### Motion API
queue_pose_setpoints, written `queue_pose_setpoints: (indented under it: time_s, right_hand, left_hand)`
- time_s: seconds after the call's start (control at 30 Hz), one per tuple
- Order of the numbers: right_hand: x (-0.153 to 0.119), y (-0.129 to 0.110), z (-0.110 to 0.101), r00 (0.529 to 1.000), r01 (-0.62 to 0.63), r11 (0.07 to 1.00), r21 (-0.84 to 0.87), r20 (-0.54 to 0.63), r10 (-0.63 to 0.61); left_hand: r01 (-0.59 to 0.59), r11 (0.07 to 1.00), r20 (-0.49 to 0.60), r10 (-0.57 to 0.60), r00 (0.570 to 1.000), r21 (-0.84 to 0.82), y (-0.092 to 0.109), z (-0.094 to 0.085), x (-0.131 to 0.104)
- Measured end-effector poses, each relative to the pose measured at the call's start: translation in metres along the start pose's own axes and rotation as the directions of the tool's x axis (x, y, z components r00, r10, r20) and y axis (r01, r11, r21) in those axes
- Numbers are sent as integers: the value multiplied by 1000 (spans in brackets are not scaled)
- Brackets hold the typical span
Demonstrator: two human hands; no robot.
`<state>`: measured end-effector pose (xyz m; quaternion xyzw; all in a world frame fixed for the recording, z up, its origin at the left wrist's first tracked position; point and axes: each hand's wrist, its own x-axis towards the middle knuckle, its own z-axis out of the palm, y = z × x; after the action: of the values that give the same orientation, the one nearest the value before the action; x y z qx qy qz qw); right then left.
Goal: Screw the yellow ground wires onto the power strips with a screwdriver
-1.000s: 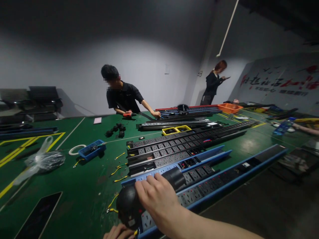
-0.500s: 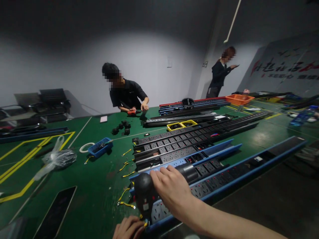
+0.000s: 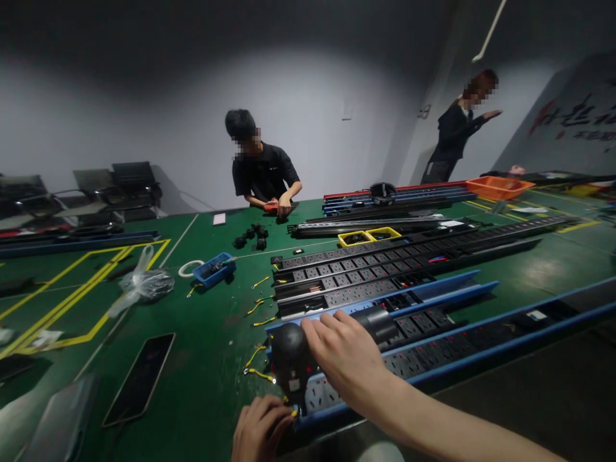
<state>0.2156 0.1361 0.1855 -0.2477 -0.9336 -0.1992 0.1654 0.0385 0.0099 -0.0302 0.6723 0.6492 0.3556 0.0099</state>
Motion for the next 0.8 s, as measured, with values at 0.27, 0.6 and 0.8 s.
queue_pose_setpoints:
  time_s: [0.27, 0.6, 0.8]
  right_hand:
    - [1, -1, 0, 995, 39, 999, 6, -97, -38]
    - [4, 1, 0, 990, 47, 999, -19, -135, -49]
    - [8, -2, -4, 989, 50, 998, -40, -135, -55]
  left_hand:
    - [114, 991, 82, -108, 991, -66, 3, -3, 0]
    - [274, 930, 198, -229, 953, -244, 9, -22, 12]
    - [321, 488, -42, -598, 801, -812, 56, -62, 71]
